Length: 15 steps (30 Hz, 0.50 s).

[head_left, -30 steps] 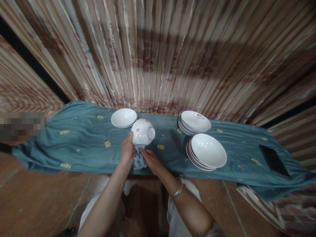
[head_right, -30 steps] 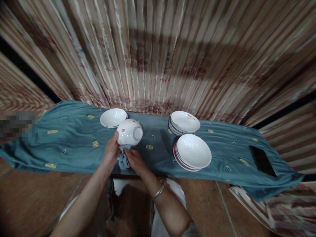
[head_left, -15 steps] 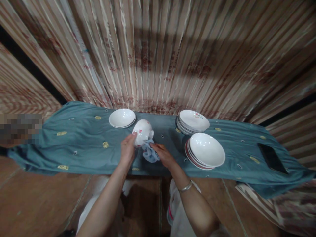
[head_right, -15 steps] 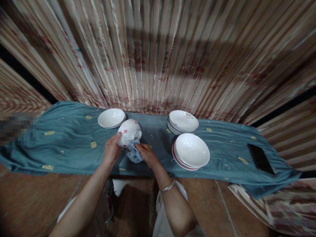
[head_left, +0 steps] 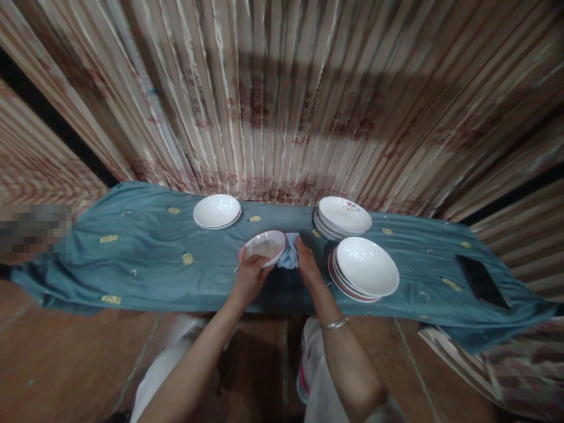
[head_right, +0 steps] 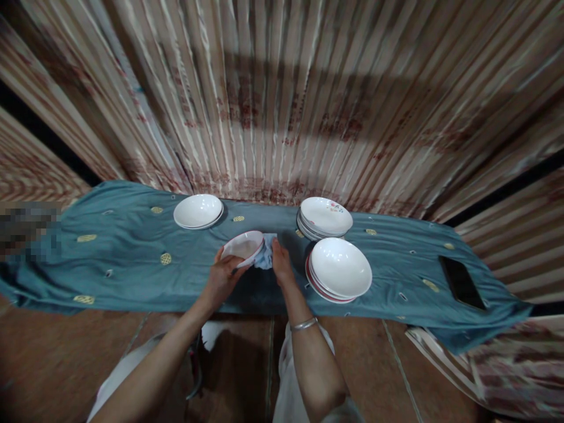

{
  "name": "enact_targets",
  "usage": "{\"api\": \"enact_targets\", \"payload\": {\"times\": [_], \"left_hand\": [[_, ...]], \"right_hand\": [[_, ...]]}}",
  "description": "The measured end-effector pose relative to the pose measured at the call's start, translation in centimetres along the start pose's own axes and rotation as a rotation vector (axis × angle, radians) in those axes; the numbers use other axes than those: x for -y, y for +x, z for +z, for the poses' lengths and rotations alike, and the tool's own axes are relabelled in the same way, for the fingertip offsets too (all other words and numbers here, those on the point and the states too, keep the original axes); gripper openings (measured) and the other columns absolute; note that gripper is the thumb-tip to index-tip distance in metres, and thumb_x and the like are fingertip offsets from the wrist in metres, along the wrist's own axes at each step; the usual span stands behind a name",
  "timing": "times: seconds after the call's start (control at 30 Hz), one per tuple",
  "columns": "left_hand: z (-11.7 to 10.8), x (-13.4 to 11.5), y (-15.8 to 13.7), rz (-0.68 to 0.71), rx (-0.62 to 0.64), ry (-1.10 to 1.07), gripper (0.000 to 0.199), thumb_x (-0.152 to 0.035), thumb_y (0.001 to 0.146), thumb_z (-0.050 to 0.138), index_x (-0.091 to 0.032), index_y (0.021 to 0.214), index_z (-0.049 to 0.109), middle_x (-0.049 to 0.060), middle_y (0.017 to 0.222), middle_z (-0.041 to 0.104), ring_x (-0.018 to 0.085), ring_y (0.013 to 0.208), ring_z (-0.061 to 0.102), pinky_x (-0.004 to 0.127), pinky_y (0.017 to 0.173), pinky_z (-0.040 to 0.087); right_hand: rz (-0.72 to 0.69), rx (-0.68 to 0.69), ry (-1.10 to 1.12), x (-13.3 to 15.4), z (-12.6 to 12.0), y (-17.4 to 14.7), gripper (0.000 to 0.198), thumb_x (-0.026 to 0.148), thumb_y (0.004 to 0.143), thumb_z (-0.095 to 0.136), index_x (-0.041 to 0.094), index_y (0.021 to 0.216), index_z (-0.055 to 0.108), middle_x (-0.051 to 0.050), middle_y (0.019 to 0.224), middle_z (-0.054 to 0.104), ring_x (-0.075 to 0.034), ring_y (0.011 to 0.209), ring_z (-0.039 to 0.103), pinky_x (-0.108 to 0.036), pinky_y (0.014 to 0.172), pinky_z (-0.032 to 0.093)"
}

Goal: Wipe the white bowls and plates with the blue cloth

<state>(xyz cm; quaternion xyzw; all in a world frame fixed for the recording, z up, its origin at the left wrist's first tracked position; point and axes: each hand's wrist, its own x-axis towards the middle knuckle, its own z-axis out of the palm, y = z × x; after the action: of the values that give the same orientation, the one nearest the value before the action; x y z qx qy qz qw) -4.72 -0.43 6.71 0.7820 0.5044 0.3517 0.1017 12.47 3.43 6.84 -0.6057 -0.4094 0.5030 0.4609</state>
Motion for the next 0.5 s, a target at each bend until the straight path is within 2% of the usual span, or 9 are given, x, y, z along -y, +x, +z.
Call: {"api": "enact_targets", "payload": {"times": [0.1, 0.23, 0.3, 0.37, 0.43, 0.5], "left_hand": [[0.4, -0.4, -0.4, 0.063, 0.057, 0.057, 0.015, -0.021, 0.087, 0.055, -0.022, 0.087, 0.069, 0.004, 0.081, 0.072, 0.021, 0.085, 0.067, 0.053, 0.114, 0.021], [0.6, -0.8, -1.0, 0.079, 0.1, 0.004, 0.011, -0.023, 0.083, 0.06, -0.025, 0.087, 0.07, 0.003, 0.081, 0.072, 0.022, 0.085, 0.067, 0.053, 0.117, 0.014], [0.5, -1.1, -1.3, 0.084, 0.095, -0.053, 0.017, -0.028, 0.082, 0.062, -0.025, 0.098, 0.069, 0.005, 0.093, 0.073, 0.024, 0.094, 0.067, 0.054, 0.117, 0.013], [0.5, -1.3, -1.7, 0.091, 0.058, -0.105, 0.03, -0.03, 0.083, 0.062, -0.024, 0.112, 0.065, 0.01, 0.112, 0.069, 0.026, 0.11, 0.062, 0.054, 0.117, 0.015], [0.6, -1.4, -2.1, 0.077, 0.0, -0.129, 0.041, -0.031, 0.083, 0.06, -0.022, 0.124, 0.057, 0.014, 0.132, 0.059, 0.029, 0.129, 0.049, 0.056, 0.116, 0.014], [0.8, -1.2, -2.4, -0.013, -0.07, -0.141, 0.058, -0.033, 0.081, 0.064, -0.021, 0.135, 0.047, 0.018, 0.146, 0.045, 0.032, 0.142, 0.03, 0.059, 0.115, 0.011]], "right_hand": [[-0.081, -0.042, -0.11, -0.1, -0.5, 0.6, 0.052, 0.069, 0.075, 0.045, 0.021, 0.058, 0.054, 0.002, 0.054, 0.054, -0.015, 0.061, 0.05, -0.027, 0.059, 0.037], [-0.224, -0.033, -0.308, -0.1, -1.3, 1.1, 0.044, 0.057, 0.08, 0.046, 0.023, 0.053, 0.049, 0.003, 0.052, 0.048, -0.015, 0.058, 0.048, -0.026, 0.058, 0.033], [-0.275, -0.031, -0.424, 0.1, -1.6, 1.2, 0.041, 0.05, 0.084, 0.044, 0.023, 0.054, 0.05, 0.003, 0.053, 0.05, -0.015, 0.059, 0.05, -0.025, 0.059, 0.033], [-0.322, -0.031, -0.583, 0.3, -1.7, 1.2, 0.037, 0.042, 0.088, 0.044, 0.021, 0.059, 0.055, 0.001, 0.058, 0.056, -0.016, 0.063, 0.053, -0.025, 0.061, 0.034], [-0.355, -0.036, -0.773, 0.4, -1.7, 1.1, 0.033, 0.036, 0.091, 0.044, 0.02, 0.068, 0.061, -0.003, 0.069, 0.064, -0.017, 0.07, 0.058, -0.025, 0.065, 0.037], [-0.382, -0.056, -0.939, 0.6, -1.6, 1.0, 0.031, 0.031, 0.094, 0.043, 0.018, 0.078, 0.065, -0.008, 0.081, 0.069, -0.018, 0.077, 0.062, -0.026, 0.069, 0.039]]}}
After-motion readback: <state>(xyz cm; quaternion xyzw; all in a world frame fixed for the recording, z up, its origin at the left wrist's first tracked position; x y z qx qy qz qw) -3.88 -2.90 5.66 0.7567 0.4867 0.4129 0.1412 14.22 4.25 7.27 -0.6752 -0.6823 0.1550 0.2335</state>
